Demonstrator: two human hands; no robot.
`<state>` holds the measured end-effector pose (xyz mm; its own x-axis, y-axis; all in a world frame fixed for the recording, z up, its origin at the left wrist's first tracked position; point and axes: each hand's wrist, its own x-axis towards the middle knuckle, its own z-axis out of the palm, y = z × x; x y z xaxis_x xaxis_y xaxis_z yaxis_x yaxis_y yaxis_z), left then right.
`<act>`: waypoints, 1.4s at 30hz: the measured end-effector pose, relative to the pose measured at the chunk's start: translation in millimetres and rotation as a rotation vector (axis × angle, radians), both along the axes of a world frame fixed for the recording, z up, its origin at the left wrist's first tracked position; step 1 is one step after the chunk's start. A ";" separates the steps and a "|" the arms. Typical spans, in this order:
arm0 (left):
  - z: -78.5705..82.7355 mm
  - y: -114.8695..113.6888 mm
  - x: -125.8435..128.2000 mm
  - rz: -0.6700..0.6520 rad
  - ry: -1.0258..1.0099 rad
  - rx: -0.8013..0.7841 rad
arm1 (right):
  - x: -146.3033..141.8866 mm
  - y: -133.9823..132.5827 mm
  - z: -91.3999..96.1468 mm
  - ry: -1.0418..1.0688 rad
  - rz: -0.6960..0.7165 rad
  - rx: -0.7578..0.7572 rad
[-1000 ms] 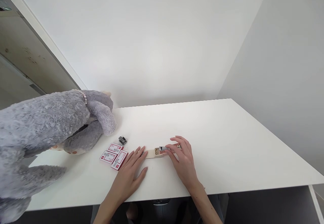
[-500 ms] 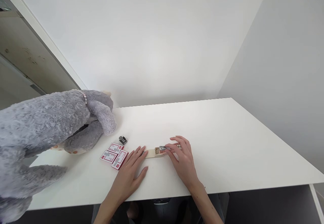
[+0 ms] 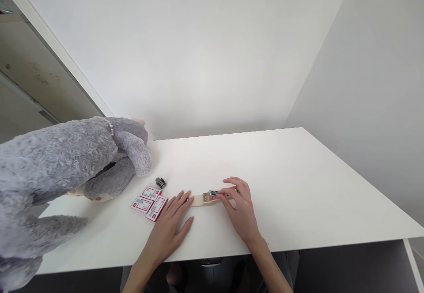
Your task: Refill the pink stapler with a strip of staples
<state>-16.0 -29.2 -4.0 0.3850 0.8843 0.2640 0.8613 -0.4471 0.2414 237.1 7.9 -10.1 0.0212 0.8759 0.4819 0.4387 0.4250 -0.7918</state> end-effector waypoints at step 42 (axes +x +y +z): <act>-11.2 0.3 -1.9 0.243 -0.114 0.147 | -17.6 148.6 -27.9 -0.120 0.297 -0.231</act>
